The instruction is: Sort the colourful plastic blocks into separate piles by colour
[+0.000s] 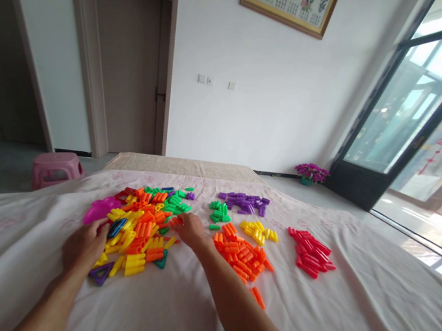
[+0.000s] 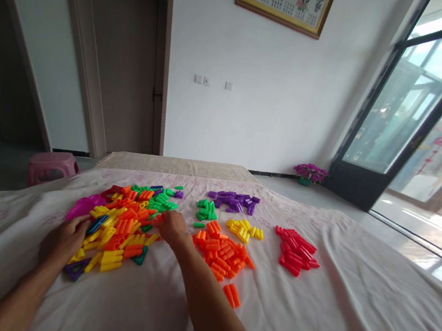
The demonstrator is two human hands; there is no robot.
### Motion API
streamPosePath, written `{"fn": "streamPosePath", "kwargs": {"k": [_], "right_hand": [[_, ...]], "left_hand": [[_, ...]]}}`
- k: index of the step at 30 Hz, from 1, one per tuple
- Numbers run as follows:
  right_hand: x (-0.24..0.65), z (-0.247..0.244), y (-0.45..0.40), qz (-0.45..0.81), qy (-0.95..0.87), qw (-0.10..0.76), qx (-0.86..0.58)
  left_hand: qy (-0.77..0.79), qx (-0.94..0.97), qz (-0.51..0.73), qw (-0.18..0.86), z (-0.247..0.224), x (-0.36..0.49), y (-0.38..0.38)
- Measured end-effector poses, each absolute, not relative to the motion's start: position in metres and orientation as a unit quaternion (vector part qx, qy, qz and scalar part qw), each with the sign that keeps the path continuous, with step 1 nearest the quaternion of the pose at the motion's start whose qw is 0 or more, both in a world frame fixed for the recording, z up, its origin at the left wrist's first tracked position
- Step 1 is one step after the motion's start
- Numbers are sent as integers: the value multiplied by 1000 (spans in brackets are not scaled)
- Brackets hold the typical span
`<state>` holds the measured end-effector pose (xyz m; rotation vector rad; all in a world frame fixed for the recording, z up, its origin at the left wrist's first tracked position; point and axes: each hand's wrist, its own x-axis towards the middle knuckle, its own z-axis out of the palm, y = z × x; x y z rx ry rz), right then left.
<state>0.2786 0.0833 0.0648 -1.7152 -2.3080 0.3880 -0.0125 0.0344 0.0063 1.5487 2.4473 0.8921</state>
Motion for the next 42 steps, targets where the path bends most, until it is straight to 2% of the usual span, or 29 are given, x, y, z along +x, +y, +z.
{"fn": "streamPosePath", "kwargs": {"k": [6,14,18,23,27,31,35,42], "right_hand": [[338,98,60,109,-797,109,-584],[411,115,33,5,-741,20,-672],[394,110,26,10,-774,52,-631],[332,84,19,80,-868,131,-473],[296,68,21,63,-896,110,-426],[291,63,24,22,-893,69,-444],[313,73,27,32,-864,109,-491],[407,107,53,28,-728,165,-665]], "left_hand": [[804,514,298,40,11,-9,31],[809,515,284,9,5,-11,34],[812,512,282,-3,6,-10,34],[810,514,281,12,7,-10,33],[807,517,285,8,7,-11,33],[814,514,270,29,7,-12,34],[822,504,261,43,5,-14,36],[821,510,255,35,0,-20,40]]}}
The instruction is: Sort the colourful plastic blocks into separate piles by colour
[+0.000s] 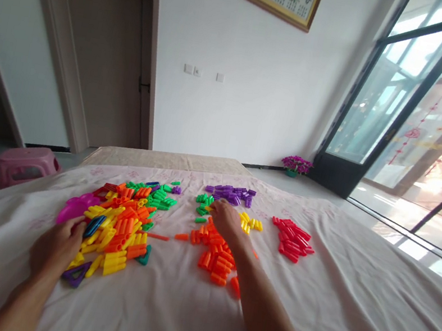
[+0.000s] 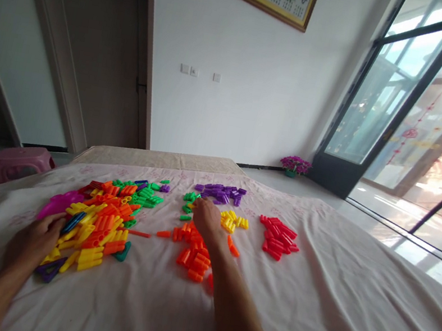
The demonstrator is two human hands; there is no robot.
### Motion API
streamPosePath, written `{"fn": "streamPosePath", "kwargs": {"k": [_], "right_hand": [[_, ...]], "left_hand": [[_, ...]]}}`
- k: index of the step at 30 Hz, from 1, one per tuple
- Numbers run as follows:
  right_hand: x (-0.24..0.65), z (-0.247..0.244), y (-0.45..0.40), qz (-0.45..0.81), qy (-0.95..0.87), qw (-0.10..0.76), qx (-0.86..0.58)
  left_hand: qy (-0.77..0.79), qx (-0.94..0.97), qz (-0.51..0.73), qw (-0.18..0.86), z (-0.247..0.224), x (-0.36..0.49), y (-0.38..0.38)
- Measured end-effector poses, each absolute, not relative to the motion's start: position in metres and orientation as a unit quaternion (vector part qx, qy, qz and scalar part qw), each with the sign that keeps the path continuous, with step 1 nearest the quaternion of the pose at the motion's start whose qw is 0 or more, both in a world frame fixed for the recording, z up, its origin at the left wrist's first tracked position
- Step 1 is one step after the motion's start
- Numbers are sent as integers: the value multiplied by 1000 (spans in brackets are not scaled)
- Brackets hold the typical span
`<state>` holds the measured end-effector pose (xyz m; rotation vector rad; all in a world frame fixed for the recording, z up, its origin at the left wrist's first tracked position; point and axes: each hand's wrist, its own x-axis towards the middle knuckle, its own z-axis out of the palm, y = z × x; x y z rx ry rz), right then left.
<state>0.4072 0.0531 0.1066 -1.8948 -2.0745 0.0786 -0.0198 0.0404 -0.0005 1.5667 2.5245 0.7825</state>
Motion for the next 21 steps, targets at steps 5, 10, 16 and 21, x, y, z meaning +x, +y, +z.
{"fn": "streamPosePath", "kwargs": {"k": [5,10,16,21], "right_hand": [[468,101,68,-1,-634,141,-761],[487,97,69,1,-580,162,-798],[421,104,62,45,-701,240,-670],[336,81,36,124,-851,241,-449]], "left_hand": [[824,509,246,33,0,-20,40],[825,506,251,33,5,-16,37],[824,500,262,51,9,-12,36],[821,501,269,56,8,-11,36]]}}
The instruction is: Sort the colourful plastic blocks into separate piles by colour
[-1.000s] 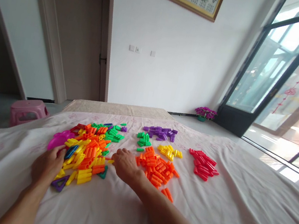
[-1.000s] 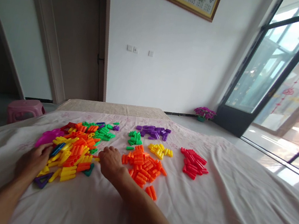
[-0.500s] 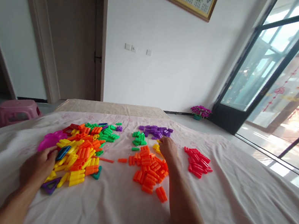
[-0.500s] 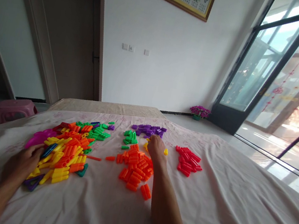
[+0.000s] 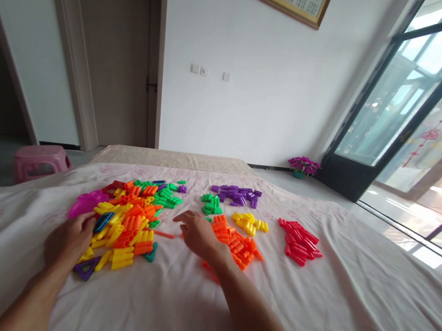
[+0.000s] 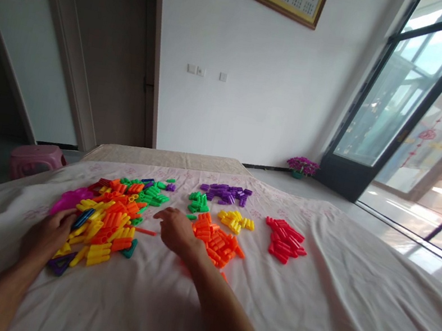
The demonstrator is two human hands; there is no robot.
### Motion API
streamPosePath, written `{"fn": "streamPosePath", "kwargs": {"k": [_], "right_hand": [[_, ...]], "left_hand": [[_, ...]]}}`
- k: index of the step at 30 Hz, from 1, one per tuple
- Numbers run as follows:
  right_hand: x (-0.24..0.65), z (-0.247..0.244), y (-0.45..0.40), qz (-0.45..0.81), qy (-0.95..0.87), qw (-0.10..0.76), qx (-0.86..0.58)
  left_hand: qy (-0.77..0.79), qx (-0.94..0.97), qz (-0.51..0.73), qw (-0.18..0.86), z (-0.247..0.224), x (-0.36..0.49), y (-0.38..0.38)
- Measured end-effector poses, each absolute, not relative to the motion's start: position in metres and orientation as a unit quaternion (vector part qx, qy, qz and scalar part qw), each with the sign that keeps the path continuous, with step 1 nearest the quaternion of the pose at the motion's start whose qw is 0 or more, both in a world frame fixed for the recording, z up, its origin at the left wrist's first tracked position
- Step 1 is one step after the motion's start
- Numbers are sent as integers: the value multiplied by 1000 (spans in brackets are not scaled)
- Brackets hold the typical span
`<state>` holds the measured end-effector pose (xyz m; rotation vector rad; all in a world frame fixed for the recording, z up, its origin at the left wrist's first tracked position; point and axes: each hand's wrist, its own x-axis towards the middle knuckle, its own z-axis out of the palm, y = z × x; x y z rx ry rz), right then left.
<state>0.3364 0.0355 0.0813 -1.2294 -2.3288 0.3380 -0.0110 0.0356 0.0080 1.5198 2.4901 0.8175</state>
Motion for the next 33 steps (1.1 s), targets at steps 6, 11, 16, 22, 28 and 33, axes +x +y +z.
{"fn": "streamPosePath", "kwargs": {"k": [6,11,16,22,28,33], "right_hand": [[293,51,24,128,-929,211,-274],[294,46,27,113,-932,173,-299],[306,59,19,55,-892,158,-420],[307,61,11,61,-888,107,-443],[321,72,20,85,-861,121,-487],[373,94,44,69,-774,197,-598]], "left_hand": [[821,500,270,47,4,-14,38],[817,508,271,41,3,-15,38],[817,507,272,35,4,-13,36],[818,508,267,44,7,-12,35],[830,501,237,56,3,-17,39],[833,501,227,56,2,-18,42]]}}
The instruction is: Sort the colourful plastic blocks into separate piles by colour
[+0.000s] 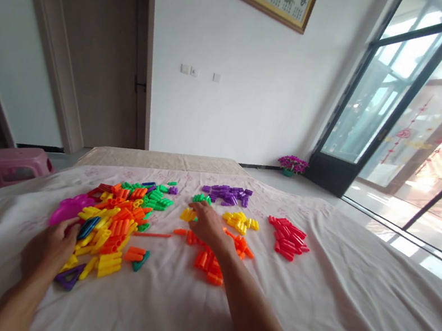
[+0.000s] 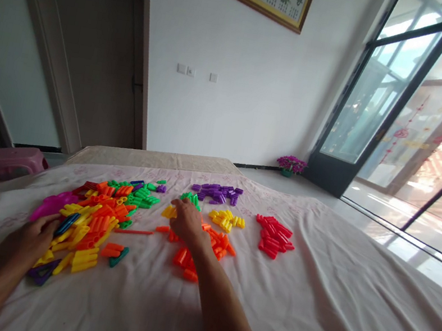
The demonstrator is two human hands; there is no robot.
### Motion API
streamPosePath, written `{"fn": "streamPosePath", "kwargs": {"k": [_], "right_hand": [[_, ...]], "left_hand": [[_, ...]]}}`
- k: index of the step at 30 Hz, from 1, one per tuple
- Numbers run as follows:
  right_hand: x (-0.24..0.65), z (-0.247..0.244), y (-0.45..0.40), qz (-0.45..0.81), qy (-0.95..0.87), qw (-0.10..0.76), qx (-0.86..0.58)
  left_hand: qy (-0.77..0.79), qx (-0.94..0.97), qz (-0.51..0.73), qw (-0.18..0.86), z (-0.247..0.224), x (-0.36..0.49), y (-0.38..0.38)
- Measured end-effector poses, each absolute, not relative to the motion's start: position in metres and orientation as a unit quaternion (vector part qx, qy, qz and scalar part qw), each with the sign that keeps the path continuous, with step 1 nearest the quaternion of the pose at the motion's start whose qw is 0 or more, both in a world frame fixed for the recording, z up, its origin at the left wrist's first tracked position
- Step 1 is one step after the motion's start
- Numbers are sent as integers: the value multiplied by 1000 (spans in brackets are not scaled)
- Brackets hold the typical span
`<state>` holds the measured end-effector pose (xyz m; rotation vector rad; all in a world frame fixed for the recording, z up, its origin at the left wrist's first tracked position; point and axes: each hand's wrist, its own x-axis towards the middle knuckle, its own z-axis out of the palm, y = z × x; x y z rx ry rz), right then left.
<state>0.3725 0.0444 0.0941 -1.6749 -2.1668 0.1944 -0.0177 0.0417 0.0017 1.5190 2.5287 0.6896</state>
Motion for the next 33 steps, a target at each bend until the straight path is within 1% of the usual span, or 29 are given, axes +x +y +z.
{"fn": "streamPosePath", "kwargs": {"k": [3,8,12,15,18,21,24,28,30,33], "right_hand": [[412,99,58,40,-716,208,-666],[465,91,69,8,-614,212,-760],[487,90,69,2,-558,223,-799],[486,94,69,-9,-551,234,-801],[462,100,68,-10,-603,255,-756],[416,101,58,47,-710,240,-661],[363,92,37,121,-811,203,-536],[308,69,9,141,-880,202,-406],[292,58,2,128,-895,191,-382],[281,48,-2,107,-904,161,-382]], "left_hand": [[832,504,226,57,3,-17,41],[829,506,233,57,4,-16,40],[826,505,246,50,2,-17,40],[828,500,249,48,1,-18,41],[826,503,248,54,2,-17,40],[824,504,252,60,7,-13,38],[826,500,255,62,11,-11,36],[827,499,253,62,12,-10,35],[824,503,255,61,11,-11,35],[822,504,258,59,10,-11,36]]}}
